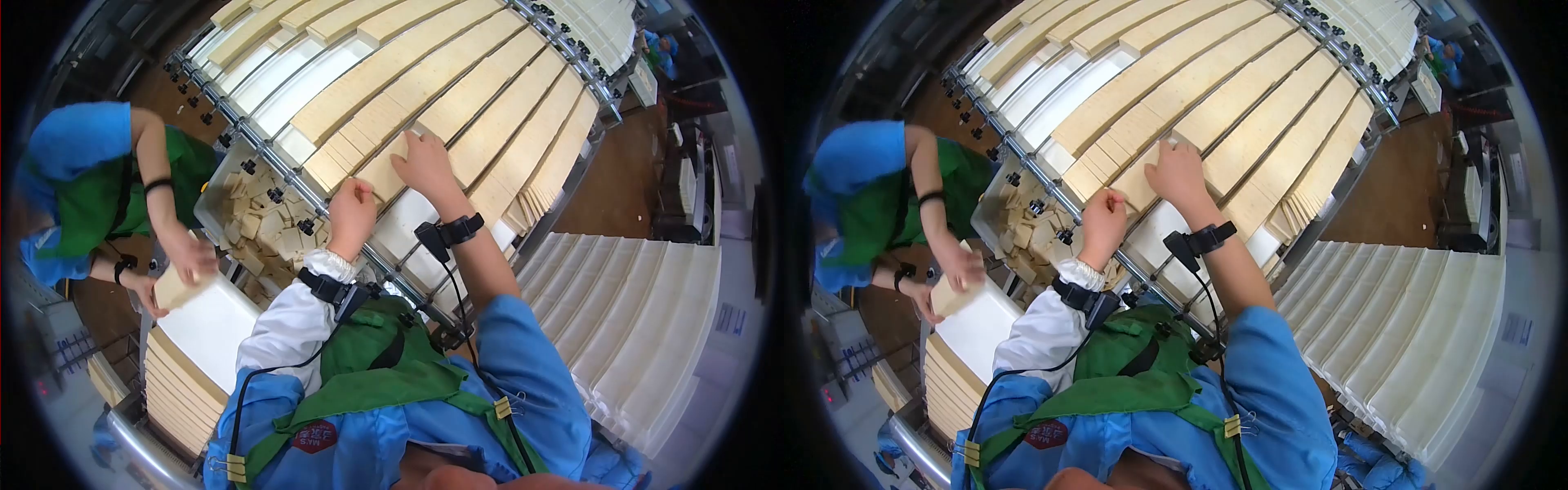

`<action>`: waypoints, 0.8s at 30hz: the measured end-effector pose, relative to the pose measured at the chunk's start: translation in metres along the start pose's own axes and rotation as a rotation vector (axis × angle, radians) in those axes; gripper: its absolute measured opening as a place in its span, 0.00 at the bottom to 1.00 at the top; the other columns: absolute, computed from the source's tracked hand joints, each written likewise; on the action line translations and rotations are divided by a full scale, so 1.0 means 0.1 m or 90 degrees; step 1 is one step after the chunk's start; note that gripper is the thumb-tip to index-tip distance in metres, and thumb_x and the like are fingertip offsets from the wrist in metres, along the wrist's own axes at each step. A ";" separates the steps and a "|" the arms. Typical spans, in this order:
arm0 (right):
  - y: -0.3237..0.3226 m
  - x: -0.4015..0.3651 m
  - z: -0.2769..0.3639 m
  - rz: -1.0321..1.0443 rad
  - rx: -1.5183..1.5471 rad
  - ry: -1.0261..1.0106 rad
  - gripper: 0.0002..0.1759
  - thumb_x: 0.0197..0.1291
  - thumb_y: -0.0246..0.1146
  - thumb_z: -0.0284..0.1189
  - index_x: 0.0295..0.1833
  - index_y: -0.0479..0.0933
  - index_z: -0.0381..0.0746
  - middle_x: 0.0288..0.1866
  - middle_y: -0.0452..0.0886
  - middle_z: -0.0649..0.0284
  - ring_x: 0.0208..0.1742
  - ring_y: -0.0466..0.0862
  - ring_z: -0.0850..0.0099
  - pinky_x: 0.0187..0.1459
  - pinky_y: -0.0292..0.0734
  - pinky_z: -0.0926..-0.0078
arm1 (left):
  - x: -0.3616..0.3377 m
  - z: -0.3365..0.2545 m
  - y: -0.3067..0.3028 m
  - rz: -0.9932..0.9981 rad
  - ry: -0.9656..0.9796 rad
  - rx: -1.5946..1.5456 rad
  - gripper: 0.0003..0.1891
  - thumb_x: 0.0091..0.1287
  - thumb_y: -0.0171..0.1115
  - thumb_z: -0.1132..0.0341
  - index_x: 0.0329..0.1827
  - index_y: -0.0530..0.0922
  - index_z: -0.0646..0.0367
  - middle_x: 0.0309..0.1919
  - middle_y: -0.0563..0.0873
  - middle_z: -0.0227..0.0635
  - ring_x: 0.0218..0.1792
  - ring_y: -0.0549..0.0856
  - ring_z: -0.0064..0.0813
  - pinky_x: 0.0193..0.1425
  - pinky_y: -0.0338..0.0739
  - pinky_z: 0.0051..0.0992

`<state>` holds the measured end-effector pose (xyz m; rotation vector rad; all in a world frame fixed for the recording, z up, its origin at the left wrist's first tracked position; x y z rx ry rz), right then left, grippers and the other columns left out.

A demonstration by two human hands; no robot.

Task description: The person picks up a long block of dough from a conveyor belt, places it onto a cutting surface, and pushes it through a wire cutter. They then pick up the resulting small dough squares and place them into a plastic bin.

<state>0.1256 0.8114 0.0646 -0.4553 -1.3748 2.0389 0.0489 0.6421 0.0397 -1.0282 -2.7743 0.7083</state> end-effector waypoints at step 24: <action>0.34 -1.04 1.90 -0.024 0.317 -0.260 0.17 0.59 0.68 0.23 0.55 0.81 0.34 0.53 0.80 0.49 0.55 0.80 0.48 0.58 0.77 0.53 | -1.44 1.12 -2.56 -0.386 -0.179 -0.099 0.28 0.72 0.69 0.70 0.72 0.68 0.62 0.70 0.69 0.44 0.69 0.76 0.41 0.64 0.81 0.36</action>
Point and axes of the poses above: each hand's wrist, its own x-axis towards the middle knuckle, its own y-axis out of the palm, z = x × y, the point moved 1 cm from there along x, towards the middle knuckle
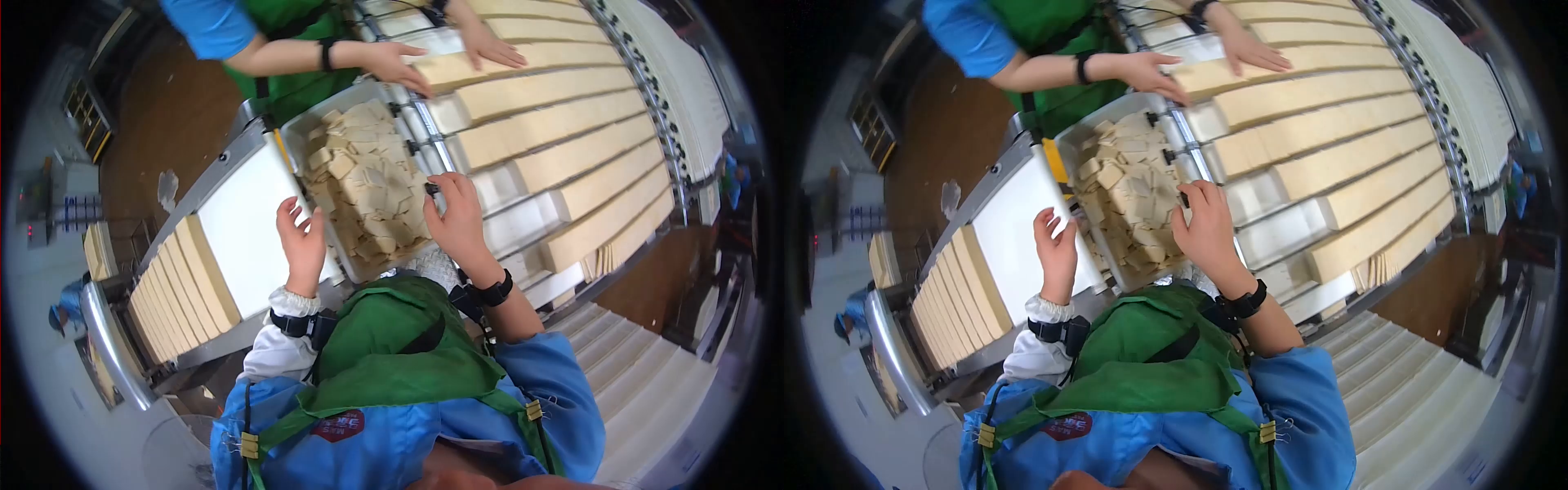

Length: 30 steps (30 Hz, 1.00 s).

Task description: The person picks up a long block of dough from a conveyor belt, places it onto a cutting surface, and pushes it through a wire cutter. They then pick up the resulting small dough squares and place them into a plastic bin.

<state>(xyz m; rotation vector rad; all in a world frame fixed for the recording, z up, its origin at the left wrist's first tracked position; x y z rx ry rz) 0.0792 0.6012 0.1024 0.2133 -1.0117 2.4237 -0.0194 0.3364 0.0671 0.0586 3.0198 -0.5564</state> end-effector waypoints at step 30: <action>5.76 -0.40 3.07 0.393 -0.181 -0.439 0.43 0.74 0.56 0.47 0.80 0.60 0.24 0.83 0.61 0.40 0.87 0.55 0.50 0.87 0.41 0.50 | -1.11 2.46 -3.39 -0.127 -0.349 -0.087 0.52 0.58 0.83 0.59 0.83 0.60 0.55 0.34 0.89 0.35 0.36 0.87 0.26 0.41 0.83 0.27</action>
Point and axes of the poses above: each hand's wrist, its own x-axis towards the middle knuckle, its own y-axis out of the palm, z = x × y, the point moved 1 cm from there along x, towards the middle knuckle
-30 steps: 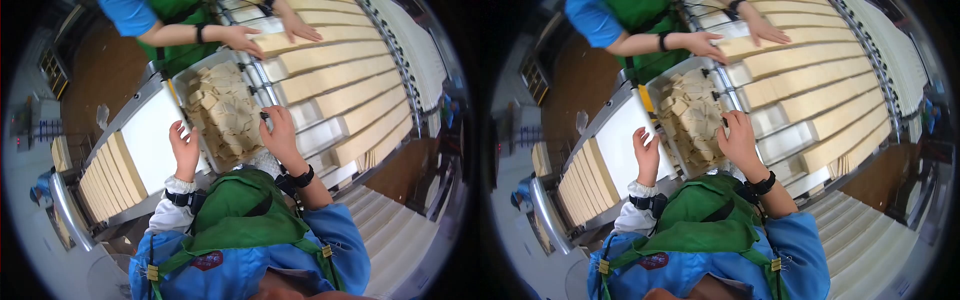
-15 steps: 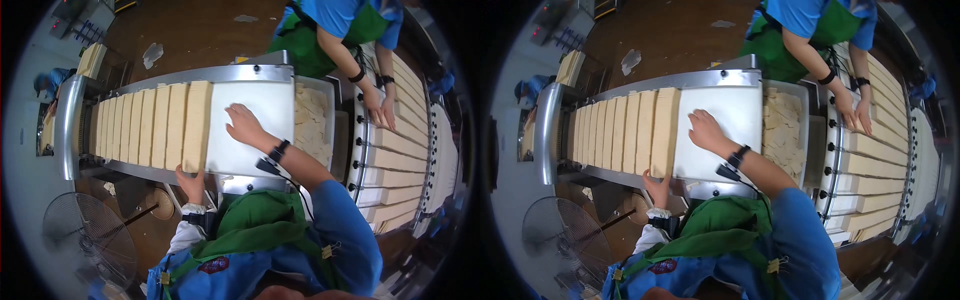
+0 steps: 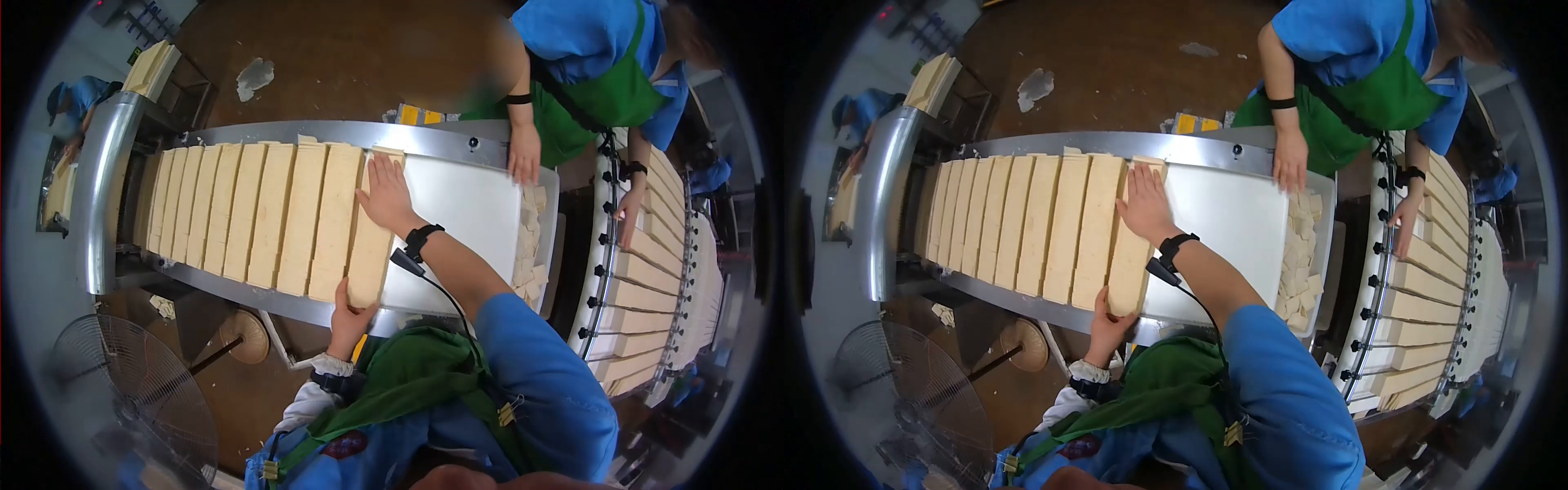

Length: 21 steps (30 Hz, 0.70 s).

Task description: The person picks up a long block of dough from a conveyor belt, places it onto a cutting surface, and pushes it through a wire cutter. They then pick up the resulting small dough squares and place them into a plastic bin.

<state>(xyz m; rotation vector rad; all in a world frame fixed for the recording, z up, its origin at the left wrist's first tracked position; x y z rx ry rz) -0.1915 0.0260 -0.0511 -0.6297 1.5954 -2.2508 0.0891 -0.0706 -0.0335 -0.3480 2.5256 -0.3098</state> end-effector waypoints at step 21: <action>-1.78 -1.94 -1.43 0.168 0.171 0.310 0.80 0.23 0.90 0.52 0.83 0.54 0.40 0.61 0.81 0.41 0.64 0.83 0.46 0.64 0.78 0.48 | 0.22 -0.96 0.46 0.153 0.199 0.431 0.50 0.43 0.85 0.52 0.72 0.71 0.50 0.47 0.91 0.50 0.49 0.91 0.55 0.55 0.86 0.48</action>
Point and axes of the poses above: each hand's wrist, its own x-axis towards the middle knuckle, its own y-axis out of the palm, z = x × y, the point moved 1 cm from there along x, towards the middle knuckle
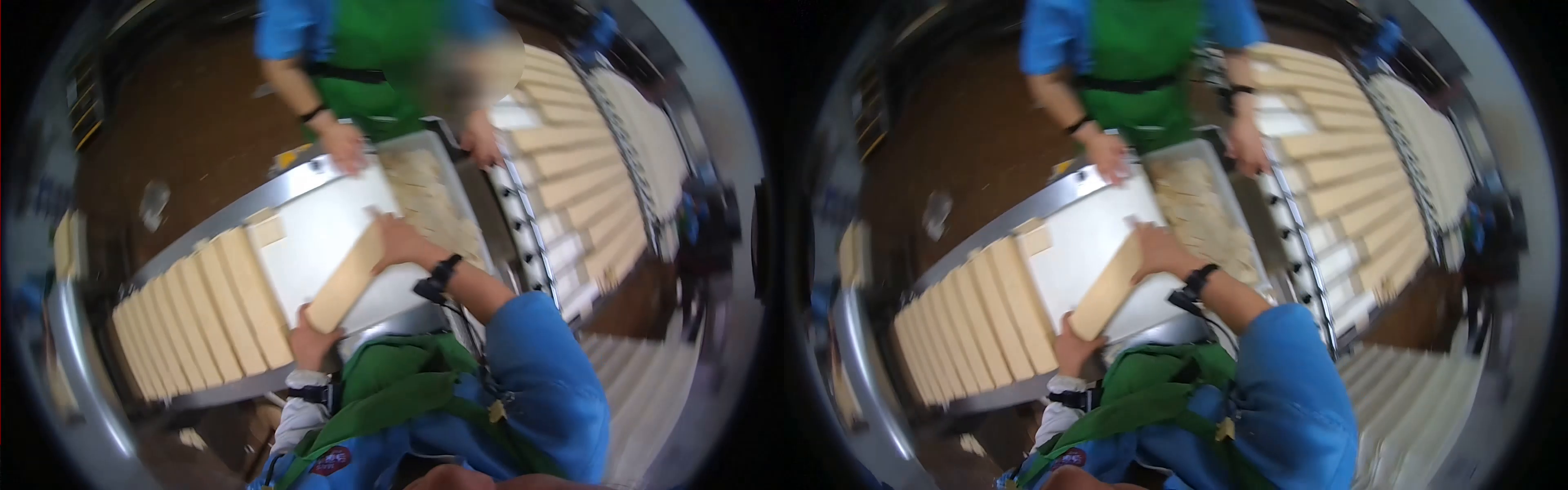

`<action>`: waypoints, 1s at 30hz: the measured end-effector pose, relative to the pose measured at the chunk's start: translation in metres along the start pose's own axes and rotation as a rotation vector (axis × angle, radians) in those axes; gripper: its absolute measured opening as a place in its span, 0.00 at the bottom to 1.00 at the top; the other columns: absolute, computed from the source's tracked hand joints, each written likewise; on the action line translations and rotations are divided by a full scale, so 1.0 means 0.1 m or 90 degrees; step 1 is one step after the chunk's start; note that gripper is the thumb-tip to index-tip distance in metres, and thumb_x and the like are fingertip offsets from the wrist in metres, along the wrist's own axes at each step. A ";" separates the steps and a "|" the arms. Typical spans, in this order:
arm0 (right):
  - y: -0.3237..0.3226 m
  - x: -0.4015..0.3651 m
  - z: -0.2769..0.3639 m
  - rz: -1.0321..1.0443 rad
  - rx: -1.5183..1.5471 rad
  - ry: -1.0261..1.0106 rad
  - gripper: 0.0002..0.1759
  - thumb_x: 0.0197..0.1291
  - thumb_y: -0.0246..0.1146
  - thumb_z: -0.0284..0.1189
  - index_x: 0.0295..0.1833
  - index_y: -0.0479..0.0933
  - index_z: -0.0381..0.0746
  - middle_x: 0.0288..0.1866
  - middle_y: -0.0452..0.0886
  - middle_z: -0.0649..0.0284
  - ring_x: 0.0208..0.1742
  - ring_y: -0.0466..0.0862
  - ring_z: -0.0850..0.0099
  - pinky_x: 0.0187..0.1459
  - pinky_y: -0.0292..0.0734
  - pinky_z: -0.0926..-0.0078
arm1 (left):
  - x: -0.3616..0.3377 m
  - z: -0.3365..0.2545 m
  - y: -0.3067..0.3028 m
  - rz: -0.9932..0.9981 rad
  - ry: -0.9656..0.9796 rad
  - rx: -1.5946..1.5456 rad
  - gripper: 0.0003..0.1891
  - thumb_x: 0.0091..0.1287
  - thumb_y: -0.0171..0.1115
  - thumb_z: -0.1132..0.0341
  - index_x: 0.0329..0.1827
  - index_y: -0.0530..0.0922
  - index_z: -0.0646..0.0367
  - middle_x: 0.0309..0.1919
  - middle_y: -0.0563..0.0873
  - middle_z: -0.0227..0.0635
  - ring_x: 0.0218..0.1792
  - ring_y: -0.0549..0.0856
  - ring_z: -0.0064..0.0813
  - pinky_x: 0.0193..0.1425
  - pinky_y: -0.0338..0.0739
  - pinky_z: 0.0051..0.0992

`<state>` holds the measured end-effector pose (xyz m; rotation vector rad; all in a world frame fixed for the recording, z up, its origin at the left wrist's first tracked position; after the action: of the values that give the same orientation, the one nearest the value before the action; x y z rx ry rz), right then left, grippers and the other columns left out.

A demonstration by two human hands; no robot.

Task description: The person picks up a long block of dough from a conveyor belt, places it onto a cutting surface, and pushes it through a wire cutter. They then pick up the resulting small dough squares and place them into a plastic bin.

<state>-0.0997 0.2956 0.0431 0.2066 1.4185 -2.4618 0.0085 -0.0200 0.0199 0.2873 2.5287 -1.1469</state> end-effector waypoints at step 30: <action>-1.74 -4.06 -4.06 -0.248 0.022 0.263 0.46 0.41 0.76 0.23 0.71 0.70 0.45 0.57 0.75 0.46 0.62 0.79 0.42 0.61 0.78 0.52 | -1.23 -4.04 2.27 0.591 0.212 -0.344 0.47 0.65 0.71 0.82 0.84 0.52 0.64 0.65 0.79 0.48 0.62 0.84 0.32 0.65 0.82 0.32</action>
<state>0.2207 0.8006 0.0900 0.5163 1.7160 -2.8827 0.1025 0.4288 0.1596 1.3831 2.3386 -0.0587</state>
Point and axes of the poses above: each hand's wrist, its own x-axis towards the middle knuckle, its own y-axis out of the palm, z = x × y, the point moved 1 cm from there along x, towards the middle knuckle
